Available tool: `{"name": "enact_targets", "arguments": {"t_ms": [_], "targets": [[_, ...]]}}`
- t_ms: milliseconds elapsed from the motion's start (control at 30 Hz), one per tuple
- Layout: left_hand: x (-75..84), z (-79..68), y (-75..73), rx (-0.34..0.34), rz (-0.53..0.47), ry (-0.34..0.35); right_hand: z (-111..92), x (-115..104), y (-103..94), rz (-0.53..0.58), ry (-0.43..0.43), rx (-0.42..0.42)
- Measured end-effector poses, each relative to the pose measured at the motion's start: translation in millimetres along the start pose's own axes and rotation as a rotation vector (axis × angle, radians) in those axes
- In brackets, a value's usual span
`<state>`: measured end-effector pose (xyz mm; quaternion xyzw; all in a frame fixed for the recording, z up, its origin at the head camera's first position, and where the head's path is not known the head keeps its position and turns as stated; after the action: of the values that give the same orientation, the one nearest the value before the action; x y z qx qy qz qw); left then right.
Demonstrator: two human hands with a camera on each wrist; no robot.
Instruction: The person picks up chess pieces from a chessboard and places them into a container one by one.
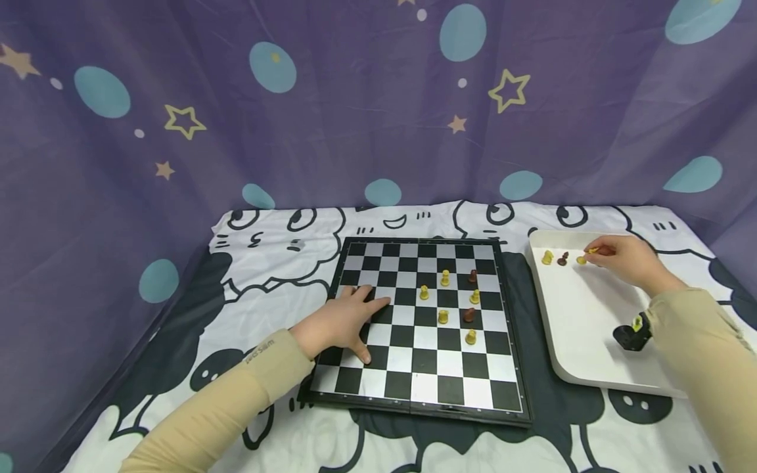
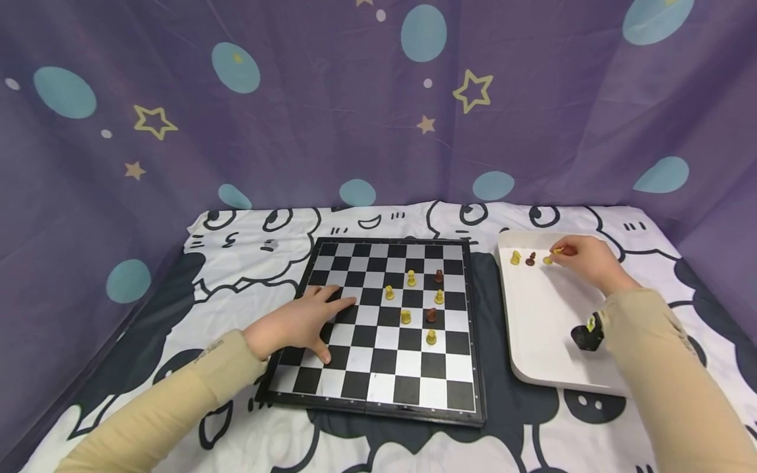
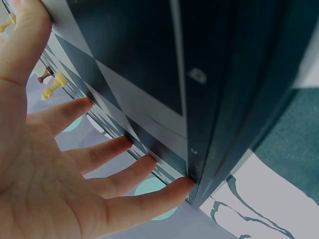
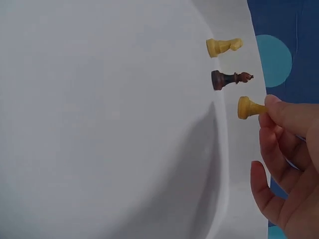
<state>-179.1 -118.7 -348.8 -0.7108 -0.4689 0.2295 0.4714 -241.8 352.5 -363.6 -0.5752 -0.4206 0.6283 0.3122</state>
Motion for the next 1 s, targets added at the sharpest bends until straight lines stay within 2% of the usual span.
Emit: {"name": "enact_targets", "arguments": {"t_ms": [133,367,533,1000], "targets": [[-0.3,0.2,0.7,0.001,0.0,-0.002,4,5,5.0,0.011,-0.018,0.029],[-0.2,-0.4,-0.2,-0.001,0.006,-0.005,9,8,10.4,0.022,-0.012,0.019],[0.4,-0.4,0.1,-0.007,0.003,-0.015,12,7,15.2,0.008,-0.03,0.042],[0.7,-0.2,-0.7,-0.01,0.013,-0.012,13,8,17.9,-0.003,-0.016,0.017]]}}
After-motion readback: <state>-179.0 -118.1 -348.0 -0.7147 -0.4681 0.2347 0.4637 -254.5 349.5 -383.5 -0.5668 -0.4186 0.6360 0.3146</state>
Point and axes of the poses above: each hand's wrist, its own z-axis towards the middle knuckle, its own y-axis out of the palm, x = y × z, the point moved 1 cm from there along z, towards the middle knuckle, and after that the axes turned 6 degrees about -x, right-handed, at the moved point
